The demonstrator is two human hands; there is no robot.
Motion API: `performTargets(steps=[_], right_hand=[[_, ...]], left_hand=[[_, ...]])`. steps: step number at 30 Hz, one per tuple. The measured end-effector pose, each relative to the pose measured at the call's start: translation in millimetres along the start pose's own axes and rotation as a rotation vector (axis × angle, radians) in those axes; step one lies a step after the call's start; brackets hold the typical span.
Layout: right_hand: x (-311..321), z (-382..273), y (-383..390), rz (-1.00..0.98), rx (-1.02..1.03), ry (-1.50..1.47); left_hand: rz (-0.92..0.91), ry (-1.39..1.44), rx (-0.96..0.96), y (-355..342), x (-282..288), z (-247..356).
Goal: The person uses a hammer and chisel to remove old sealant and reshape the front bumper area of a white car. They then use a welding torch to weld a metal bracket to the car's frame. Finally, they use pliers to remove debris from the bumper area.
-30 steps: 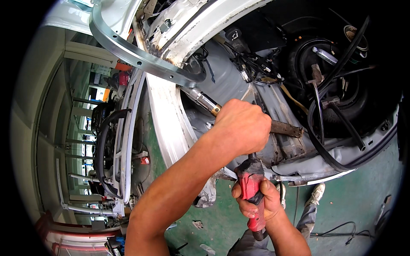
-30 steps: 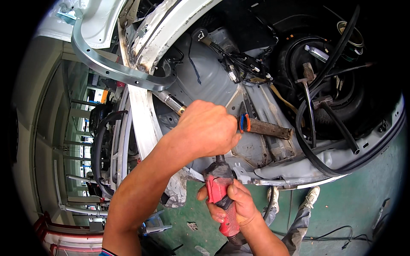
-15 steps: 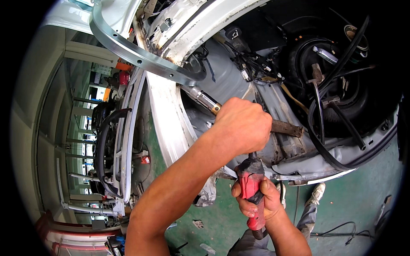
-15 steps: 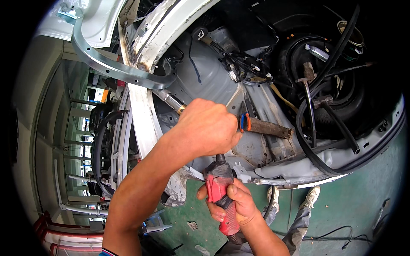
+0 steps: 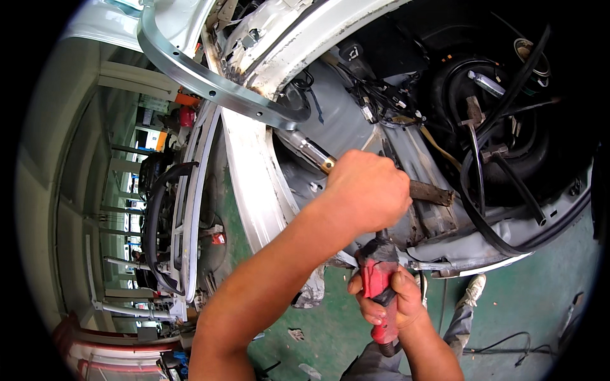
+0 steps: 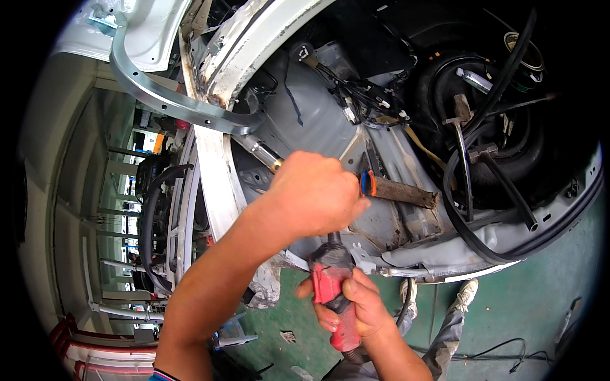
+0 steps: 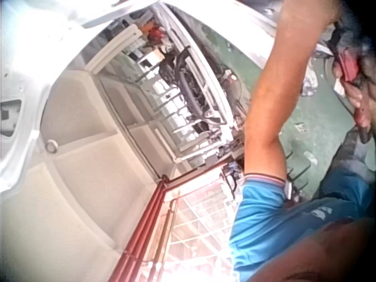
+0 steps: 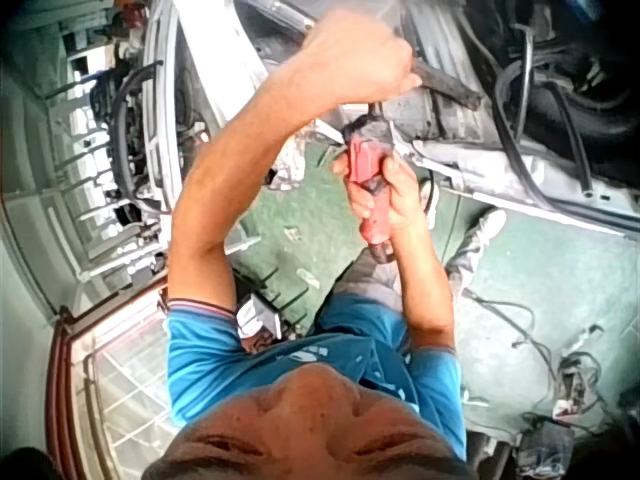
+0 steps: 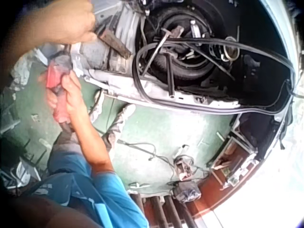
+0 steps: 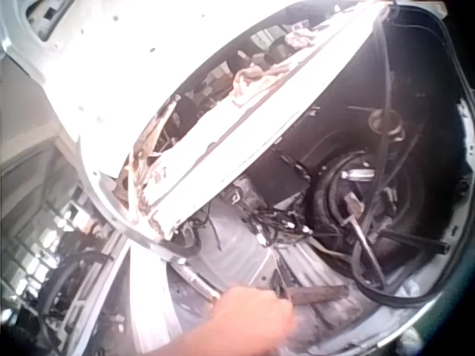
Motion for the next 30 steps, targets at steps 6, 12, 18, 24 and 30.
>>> performTargets(steps=[6, 12, 18, 24, 30], right_hand=[[15.6, -22.5, 33.2, 0.092, 0.005, 0.094], [-2.0, -66.1, 58.7, 0.259, -0.003, 0.535], [-6.5, -115.5, 52.9, 0.437, 0.004, 1.085], [16.1, -127.5, 18.8, 0.226, -0.146, 0.844], [48.6, -103.0, 2.3, 0.064, -0.181, 0.253]], left_hand=[[0.000, 0.090, -0.125, 6.3, -14.1, 30.6], [0.039, 0.202, -0.164, 0.0, -8.2, 50.6], [0.141, 0.248, -0.126, -19.0, 6.7, 49.2], [0.306, 0.189, 0.020, -23.7, -4.5, 21.1], [0.279, 0.055, 0.067, -38.5, -14.8, 7.8]])
Point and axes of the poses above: each hand's wrist, its own y-axis away from the middle knuckle, its own x-axis out of the back of the hand, z = x × y, the point moved 8 cm from there along -y, towards the middle knuckle, and after that the axes turned 3 degrees about y, right-handed, at the moved point
